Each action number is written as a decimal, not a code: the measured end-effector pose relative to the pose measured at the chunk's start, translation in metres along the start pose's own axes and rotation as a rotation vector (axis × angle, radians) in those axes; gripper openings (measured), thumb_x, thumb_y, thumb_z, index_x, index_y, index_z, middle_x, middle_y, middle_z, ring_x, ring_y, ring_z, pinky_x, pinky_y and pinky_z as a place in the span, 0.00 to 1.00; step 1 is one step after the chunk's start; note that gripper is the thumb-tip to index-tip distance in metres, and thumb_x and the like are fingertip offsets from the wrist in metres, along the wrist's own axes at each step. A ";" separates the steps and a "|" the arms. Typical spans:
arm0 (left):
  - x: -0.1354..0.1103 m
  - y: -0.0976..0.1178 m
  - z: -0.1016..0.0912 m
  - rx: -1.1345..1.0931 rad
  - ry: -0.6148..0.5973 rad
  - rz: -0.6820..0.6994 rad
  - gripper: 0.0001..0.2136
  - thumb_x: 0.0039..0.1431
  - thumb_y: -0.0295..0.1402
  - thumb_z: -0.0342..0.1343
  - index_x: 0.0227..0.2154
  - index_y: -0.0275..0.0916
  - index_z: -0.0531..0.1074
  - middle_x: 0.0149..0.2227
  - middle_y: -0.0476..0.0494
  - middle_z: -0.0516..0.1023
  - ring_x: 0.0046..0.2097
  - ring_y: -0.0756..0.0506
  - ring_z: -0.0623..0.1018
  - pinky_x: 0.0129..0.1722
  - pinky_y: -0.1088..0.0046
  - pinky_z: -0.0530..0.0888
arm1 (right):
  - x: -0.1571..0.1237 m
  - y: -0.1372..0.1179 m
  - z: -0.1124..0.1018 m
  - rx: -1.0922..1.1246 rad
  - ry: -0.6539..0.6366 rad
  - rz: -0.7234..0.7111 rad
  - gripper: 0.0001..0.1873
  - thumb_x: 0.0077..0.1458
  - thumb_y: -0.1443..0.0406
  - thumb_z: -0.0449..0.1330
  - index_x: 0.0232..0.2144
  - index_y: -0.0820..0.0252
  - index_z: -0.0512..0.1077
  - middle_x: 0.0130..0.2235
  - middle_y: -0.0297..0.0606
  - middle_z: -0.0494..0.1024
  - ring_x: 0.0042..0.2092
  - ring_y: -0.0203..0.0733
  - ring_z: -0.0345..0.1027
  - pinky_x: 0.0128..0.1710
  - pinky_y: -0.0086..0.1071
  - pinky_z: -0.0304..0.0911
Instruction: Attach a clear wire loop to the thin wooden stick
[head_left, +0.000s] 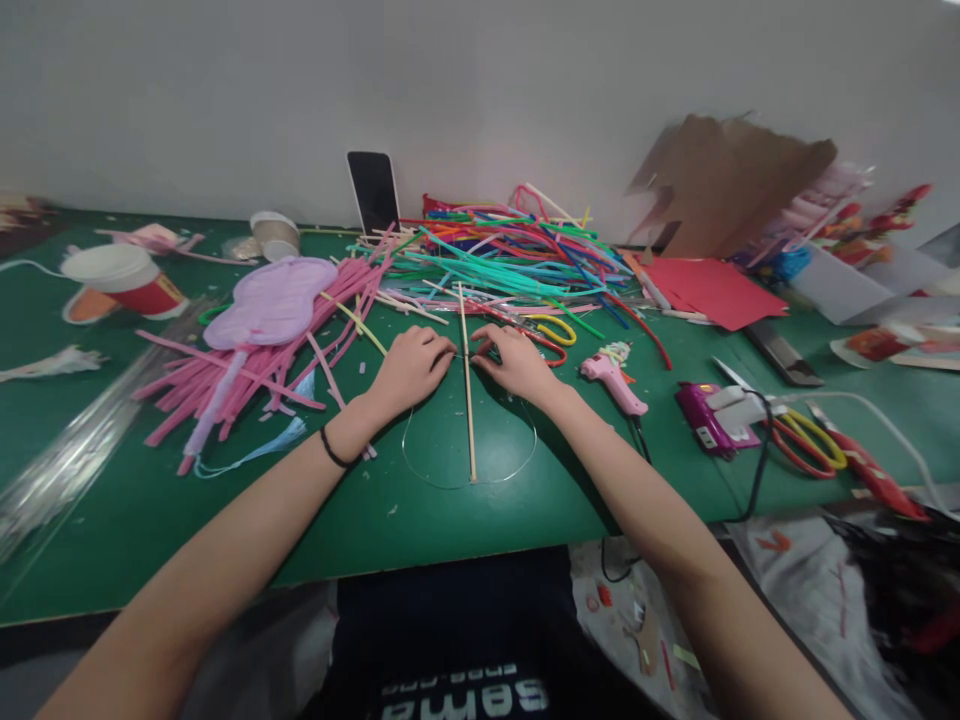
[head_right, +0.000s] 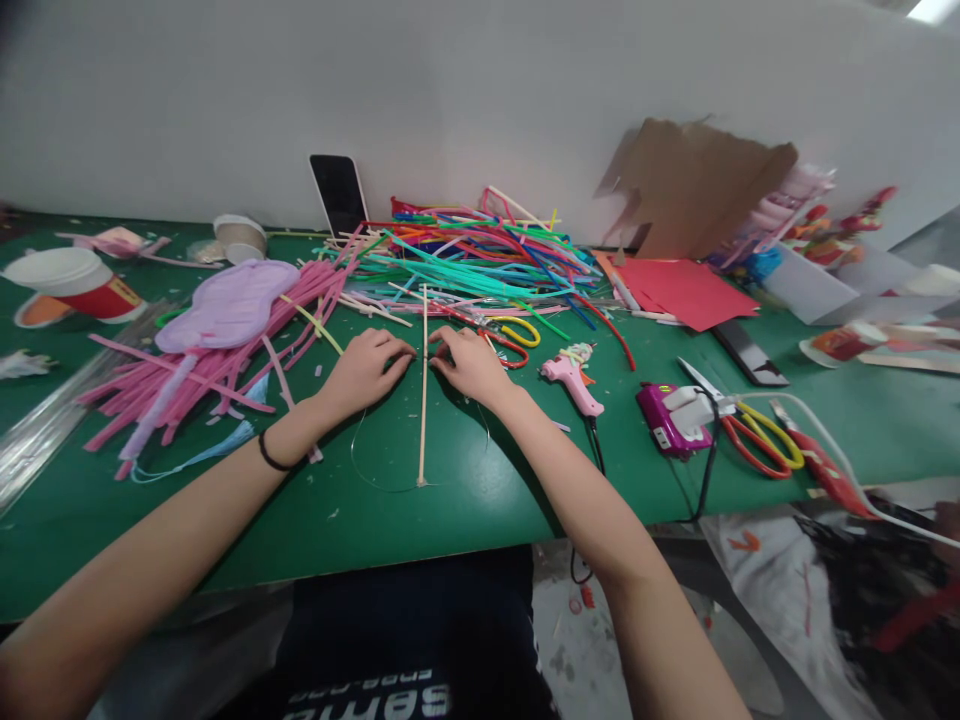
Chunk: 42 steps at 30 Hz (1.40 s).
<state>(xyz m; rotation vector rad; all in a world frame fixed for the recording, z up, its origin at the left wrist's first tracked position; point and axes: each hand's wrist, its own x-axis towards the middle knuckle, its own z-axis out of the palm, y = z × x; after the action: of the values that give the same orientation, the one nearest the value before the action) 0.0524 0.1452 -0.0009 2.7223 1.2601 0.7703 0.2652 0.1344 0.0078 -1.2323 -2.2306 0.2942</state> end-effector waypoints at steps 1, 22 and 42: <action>0.000 0.000 0.000 -0.005 -0.001 0.010 0.12 0.67 0.37 0.48 0.38 0.39 0.76 0.36 0.40 0.75 0.41 0.40 0.71 0.42 0.61 0.66 | 0.000 0.000 0.000 -0.007 0.000 0.002 0.10 0.56 0.69 0.63 0.43 0.60 0.72 0.36 0.40 0.79 0.42 0.48 0.68 0.42 0.37 0.61; 0.001 0.001 0.000 -0.080 0.040 0.016 0.11 0.62 0.38 0.55 0.25 0.40 0.73 0.29 0.44 0.74 0.39 0.42 0.70 0.44 0.60 0.68 | 0.001 -0.002 -0.002 -0.085 -0.067 -0.057 0.04 0.59 0.67 0.61 0.33 0.60 0.75 0.32 0.40 0.78 0.38 0.46 0.66 0.42 0.38 0.58; 0.000 -0.006 -0.003 -0.196 -0.011 0.081 0.08 0.62 0.38 0.55 0.36 0.41 0.77 0.35 0.45 0.80 0.40 0.42 0.75 0.48 0.60 0.68 | 0.000 -0.004 -0.012 -0.075 -0.111 -0.105 0.03 0.57 0.68 0.63 0.35 0.59 0.76 0.37 0.40 0.80 0.42 0.47 0.70 0.48 0.42 0.59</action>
<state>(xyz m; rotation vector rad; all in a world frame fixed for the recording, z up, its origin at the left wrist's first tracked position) 0.0469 0.1487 0.0001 2.6291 1.0186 0.8366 0.2687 0.1315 0.0194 -1.1576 -2.4124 0.2457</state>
